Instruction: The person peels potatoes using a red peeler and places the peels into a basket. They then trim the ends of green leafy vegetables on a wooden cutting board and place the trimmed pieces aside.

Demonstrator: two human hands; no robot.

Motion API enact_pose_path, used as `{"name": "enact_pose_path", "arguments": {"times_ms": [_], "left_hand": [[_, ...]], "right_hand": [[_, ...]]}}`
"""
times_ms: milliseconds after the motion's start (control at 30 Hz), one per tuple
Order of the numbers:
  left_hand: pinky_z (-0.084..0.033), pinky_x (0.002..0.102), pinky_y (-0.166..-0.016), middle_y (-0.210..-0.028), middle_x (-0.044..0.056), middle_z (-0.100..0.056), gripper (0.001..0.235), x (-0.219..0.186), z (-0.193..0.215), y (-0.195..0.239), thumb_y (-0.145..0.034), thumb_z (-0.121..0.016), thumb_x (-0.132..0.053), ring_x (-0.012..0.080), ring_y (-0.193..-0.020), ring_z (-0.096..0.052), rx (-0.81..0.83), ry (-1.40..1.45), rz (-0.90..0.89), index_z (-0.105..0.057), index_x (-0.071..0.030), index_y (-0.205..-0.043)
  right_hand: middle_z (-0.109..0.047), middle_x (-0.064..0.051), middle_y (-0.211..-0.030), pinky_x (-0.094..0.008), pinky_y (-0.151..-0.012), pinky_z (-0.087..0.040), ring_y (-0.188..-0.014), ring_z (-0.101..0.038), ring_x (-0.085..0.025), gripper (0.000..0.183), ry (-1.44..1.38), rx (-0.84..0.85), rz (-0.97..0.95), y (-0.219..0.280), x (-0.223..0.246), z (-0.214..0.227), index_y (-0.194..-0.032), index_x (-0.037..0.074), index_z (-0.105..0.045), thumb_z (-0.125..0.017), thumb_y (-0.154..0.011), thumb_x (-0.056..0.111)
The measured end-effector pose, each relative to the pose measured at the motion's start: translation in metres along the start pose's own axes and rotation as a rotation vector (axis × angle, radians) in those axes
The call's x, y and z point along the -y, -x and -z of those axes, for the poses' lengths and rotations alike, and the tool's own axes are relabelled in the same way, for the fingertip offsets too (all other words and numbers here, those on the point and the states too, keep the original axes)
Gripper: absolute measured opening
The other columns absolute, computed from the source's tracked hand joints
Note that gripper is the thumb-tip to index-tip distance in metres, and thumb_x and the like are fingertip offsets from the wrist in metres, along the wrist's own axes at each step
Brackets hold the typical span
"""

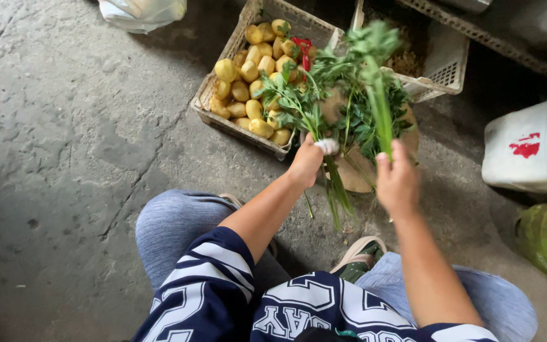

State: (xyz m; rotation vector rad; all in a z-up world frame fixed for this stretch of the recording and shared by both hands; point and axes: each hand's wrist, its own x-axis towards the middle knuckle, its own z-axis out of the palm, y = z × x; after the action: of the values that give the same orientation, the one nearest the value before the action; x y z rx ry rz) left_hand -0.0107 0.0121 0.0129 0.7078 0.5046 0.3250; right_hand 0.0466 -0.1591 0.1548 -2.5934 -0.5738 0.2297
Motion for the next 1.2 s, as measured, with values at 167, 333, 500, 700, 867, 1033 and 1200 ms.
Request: {"name": "enact_pose_path", "arguments": {"times_ms": [167, 333, 500, 700, 867, 1033, 1200], "left_hand": [[-0.057, 0.037, -0.072, -0.098, 0.011, -0.069, 0.031, -0.014, -0.011, 0.007, -0.096, -0.045, 0.003, 0.0234, -0.085, -0.069, 0.023, 0.099, 0.062, -0.045, -0.004, -0.126], [-0.064, 0.043, -0.081, -0.103, 0.013, -0.063, 0.030, -0.046, -0.017, 0.017, -0.098, -0.048, 0.006, 0.0255, -0.087, -0.069, -0.009, 0.203, 0.005, -0.042, -0.004, -0.126], [-0.054, 0.043, -0.048, -0.090, 0.013, -0.061, 0.021, -0.111, -0.008, 0.019, -0.100, -0.045, -0.007, 0.0259, -0.060, -0.063, -0.161, 0.106, -0.029, -0.041, -0.012, -0.119], [-0.049, 0.035, -0.041, -0.079, 0.010, -0.064, 0.038, -0.155, 0.021, 0.032, -0.092, -0.047, -0.001, 0.0203, -0.050, -0.058, -0.225, -0.134, -0.063, -0.056, -0.017, -0.125], [-0.045, 0.033, -0.043, -0.079, 0.007, -0.064, 0.028, -0.152, 0.035, 0.041, -0.094, -0.055, -0.001, 0.0183, -0.055, -0.059, -0.145, -0.116, -0.128, -0.055, -0.006, -0.122], [-0.046, 0.030, -0.046, -0.080, 0.006, -0.065, 0.030, -0.169, 0.045, 0.047, -0.095, -0.061, -0.005, 0.0156, -0.054, -0.058, -0.222, -0.230, -0.007, -0.061, -0.007, -0.125], [-0.047, 0.029, -0.049, -0.088, 0.005, -0.067, 0.042, -0.192, 0.047, 0.055, -0.093, -0.060, -0.005, 0.0141, -0.055, -0.057, -0.199, -0.202, -0.030, -0.063, -0.008, -0.135]], "right_hand": [[-0.065, -0.023, -0.118, -0.049, -0.082, -0.054, -0.100, -0.067, -0.038, 0.048, 0.146, -0.038, 0.569, 0.037, 0.016, -0.050, -0.146, 0.010, -0.053, -0.056, -0.100, 0.023], [-0.060, -0.032, -0.123, -0.046, -0.085, -0.054, -0.108, -0.063, -0.041, 0.071, -0.157, -0.088, 0.705, 0.049, 0.024, -0.063, -0.149, -0.004, -0.037, -0.069, -0.095, 0.027], [-0.072, -0.015, -0.087, -0.042, -0.070, -0.057, -0.073, -0.074, -0.029, 0.046, -0.261, 0.553, 0.155, 0.047, -0.015, -0.081, -0.135, 0.009, -0.051, -0.063, -0.094, 0.025], [-0.078, -0.012, -0.094, -0.041, -0.077, -0.057, -0.086, -0.075, -0.027, 0.022, 0.018, 0.780, 0.300, 0.038, -0.119, -0.200, -0.100, 0.011, -0.072, -0.074, -0.084, 0.027], [-0.074, -0.016, -0.106, -0.047, -0.088, -0.053, -0.102, -0.067, -0.037, 0.032, 0.206, 0.651, 0.007, 0.010, -0.161, -0.304, -0.103, 0.010, -0.070, -0.077, -0.086, 0.036], [-0.072, -0.023, -0.106, -0.051, -0.091, -0.054, -0.104, -0.068, -0.044, 0.050, 0.282, 0.590, 0.041, 0.017, -0.170, -0.338, -0.109, 0.005, -0.063, -0.079, -0.079, 0.041], [-0.071, -0.026, -0.102, -0.054, -0.086, -0.054, -0.097, -0.068, -0.046, 0.026, 0.311, 0.626, 0.045, 0.020, -0.159, -0.337, -0.102, 0.006, -0.064, -0.069, -0.087, 0.027]]}}
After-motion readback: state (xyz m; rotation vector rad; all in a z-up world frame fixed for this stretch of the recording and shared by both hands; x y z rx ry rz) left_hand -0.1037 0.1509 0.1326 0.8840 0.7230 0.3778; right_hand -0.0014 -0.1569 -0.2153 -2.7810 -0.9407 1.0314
